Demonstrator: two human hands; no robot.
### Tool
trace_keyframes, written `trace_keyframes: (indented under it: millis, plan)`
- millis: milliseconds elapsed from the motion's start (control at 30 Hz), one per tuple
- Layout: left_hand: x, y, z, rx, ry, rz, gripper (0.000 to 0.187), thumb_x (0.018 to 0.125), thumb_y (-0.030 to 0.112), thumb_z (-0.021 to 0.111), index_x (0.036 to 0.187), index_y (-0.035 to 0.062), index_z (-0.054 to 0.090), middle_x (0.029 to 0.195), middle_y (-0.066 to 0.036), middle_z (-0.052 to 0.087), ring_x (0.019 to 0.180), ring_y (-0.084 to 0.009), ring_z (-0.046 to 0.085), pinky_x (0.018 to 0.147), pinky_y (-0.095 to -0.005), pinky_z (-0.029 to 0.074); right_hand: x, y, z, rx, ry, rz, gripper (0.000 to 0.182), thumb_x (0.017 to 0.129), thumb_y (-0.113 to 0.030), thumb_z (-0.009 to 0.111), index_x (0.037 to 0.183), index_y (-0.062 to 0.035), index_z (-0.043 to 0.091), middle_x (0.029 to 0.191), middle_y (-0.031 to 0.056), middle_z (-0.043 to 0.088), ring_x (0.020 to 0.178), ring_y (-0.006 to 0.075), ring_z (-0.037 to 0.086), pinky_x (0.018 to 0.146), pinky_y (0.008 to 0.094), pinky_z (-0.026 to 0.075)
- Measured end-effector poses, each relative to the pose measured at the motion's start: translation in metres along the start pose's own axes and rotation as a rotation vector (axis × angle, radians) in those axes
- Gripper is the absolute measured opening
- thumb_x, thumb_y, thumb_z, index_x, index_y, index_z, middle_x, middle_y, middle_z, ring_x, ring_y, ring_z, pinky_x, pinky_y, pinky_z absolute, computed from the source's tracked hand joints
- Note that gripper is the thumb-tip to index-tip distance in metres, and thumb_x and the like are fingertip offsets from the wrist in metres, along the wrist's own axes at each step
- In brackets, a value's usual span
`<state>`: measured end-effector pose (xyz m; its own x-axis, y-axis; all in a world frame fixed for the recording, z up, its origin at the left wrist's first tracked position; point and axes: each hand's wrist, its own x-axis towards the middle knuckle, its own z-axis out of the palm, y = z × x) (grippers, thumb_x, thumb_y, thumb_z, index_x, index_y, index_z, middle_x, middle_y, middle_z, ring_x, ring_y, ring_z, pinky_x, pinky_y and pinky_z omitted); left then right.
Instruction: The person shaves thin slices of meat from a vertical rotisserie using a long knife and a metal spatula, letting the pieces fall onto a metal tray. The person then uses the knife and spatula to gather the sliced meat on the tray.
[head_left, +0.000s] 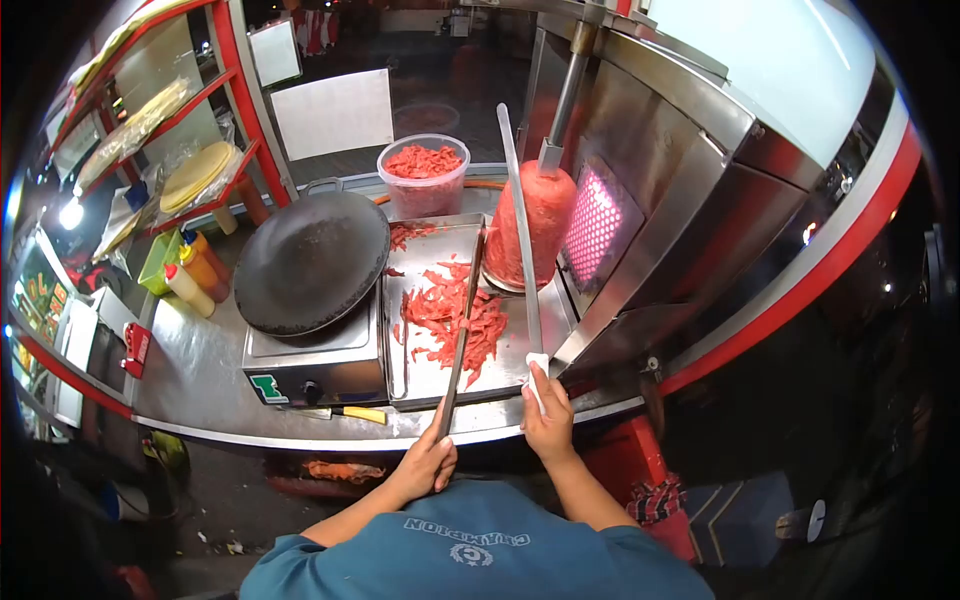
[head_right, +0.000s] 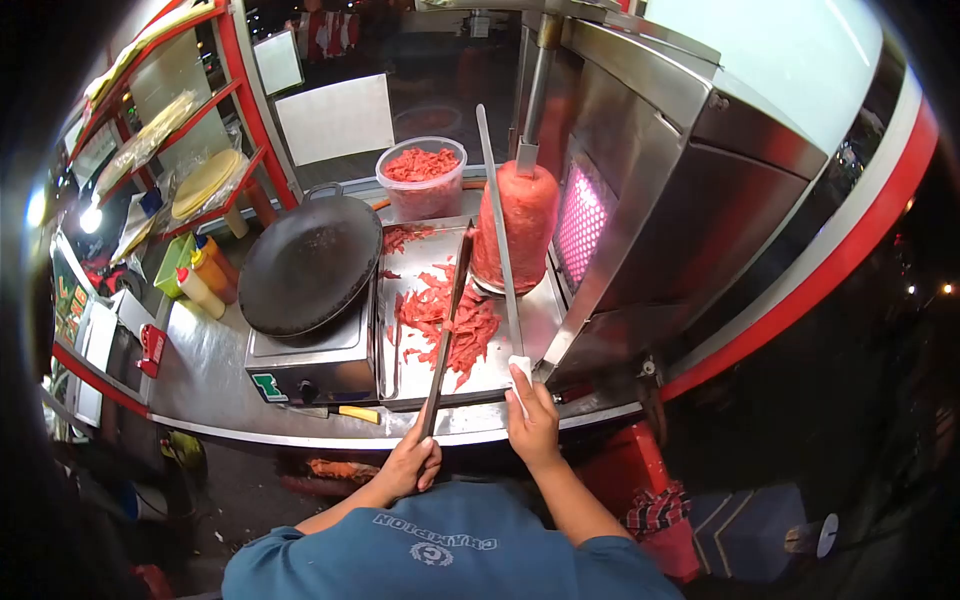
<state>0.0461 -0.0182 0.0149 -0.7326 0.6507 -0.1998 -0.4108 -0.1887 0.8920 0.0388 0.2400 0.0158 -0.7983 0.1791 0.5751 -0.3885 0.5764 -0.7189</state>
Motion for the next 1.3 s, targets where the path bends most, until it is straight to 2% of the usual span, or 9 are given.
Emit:
trace_keyframes:
  millis: [100,233,367,533,633,833,1033,1067,1300]
  plan:
    - [-0.004,0.001,0.002,0.142,0.02,0.025,0.075,0.115,0.018,0.042,0.173,0.0263,-0.006,0.071,-0.001,0.041,0.053,-0.0113,0.04,0.051,-0.0278,0.044,-0.05,0.043,-0.007,-0.086,-0.025,-0.058,0.045,0.102,0.005,0.062,0.146,-0.0049,0.063,0.095,0.011,0.061,0.055,0.0107,0.057,0.045,0.0267,0.049]
    - [-0.005,0.008,0.006,0.216,0.018,-0.008,0.076,0.115,0.015,0.04,0.172,0.0258,-0.009,0.069,0.0,0.04,0.053,-0.0118,0.04,0.053,-0.0286,0.046,-0.09,0.044,-0.019,0.06,-0.029,0.018,0.045,0.103,0.005,0.061,0.147,-0.005,0.063,0.095,0.0114,0.06,0.056,0.0104,0.057,0.045,0.0275,0.05]
    - [0.002,0.005,0.006,0.247,0.037,-0.002,0.077,0.115,0.014,0.04,0.172,0.025,-0.01,0.07,-0.001,0.041,0.052,-0.0117,0.043,0.053,-0.0277,0.047,-0.006,0.026,-0.004,-0.016,-0.068,0.096,0.043,0.099,0.002,0.066,0.142,-0.0026,0.066,0.092,0.0175,0.064,0.079,0.0339,0.063,0.073,0.0385,0.053]
    - [0.014,0.011,0.007,0.217,0.019,-0.003,0.077,0.115,0.019,0.042,0.172,0.024,-0.009,0.075,-0.003,0.047,0.053,-0.0123,0.047,0.052,-0.029,0.049,-0.079,0.03,-0.016,-0.015,-0.114,0.284,0.04,0.102,-0.002,0.066,0.141,-0.0039,0.067,0.086,0.0136,0.061,0.066,0.0187,0.065,0.06,0.0343,0.053]
    - [0.018,0.011,0.009,0.268,0.043,-0.007,0.077,0.115,0.021,0.043,0.172,0.0241,-0.009,0.076,-0.003,0.048,0.053,-0.0128,0.049,0.053,-0.0298,0.05,-0.113,0.031,-0.019,0.0,-0.068,0.057,0.046,0.103,0.003,0.063,0.148,-0.0071,0.063,0.091,0.0104,0.061,0.055,0.0108,0.059,0.047,0.0277,0.051]
    - [0.026,0.013,0.013,0.314,0.087,-0.007,0.078,0.114,0.023,0.045,0.172,0.0254,-0.008,0.075,-0.003,0.049,0.053,-0.0131,0.051,0.051,-0.0299,0.051,-0.01,0.013,-0.002,-0.199,-0.065,-0.068,0.05,0.099,0.001,0.066,0.149,-0.0073,0.061,0.092,0.0147,0.062,0.071,0.0287,0.061,0.068,0.0395,0.051]
    - [0.046,0.014,0.012,0.226,0.064,0.073,0.077,0.115,0.023,0.044,0.172,0.0255,-0.008,0.073,-0.002,0.047,0.052,-0.0117,0.049,0.05,-0.0294,0.05,-0.141,0.045,-0.036,-0.133,-0.117,0.123,0.042,0.101,0.0,0.067,0.143,-0.0068,0.067,0.094,0.014,0.064,0.059,0.0139,0.06,0.051,0.0323,0.048]
    - [0.047,0.012,0.013,0.204,0.063,0.077,0.077,0.115,0.023,0.044,0.172,0.0255,-0.008,0.073,-0.001,0.047,0.052,-0.0115,0.049,0.05,-0.0294,0.05,-0.14,0.033,-0.037,-0.089,-0.14,0.199,0.043,0.101,-0.001,0.065,0.143,-0.0045,0.066,0.098,0.0204,0.066,0.082,0.0363,0.066,0.076,0.0409,0.056]
    - [0.06,0.019,0.023,0.136,0.081,0.073,0.077,0.116,0.023,0.042,0.171,0.0248,-0.012,0.068,0.0,0.042,0.049,-0.0119,0.047,0.046,-0.0278,0.047,-0.02,-0.005,-0.016,-0.226,-0.207,0.113,0.052,0.1,-0.001,0.065,0.15,-0.0139,0.061,0.095,0.0201,0.064,0.083,0.0394,0.064,0.076,0.0419,0.055]
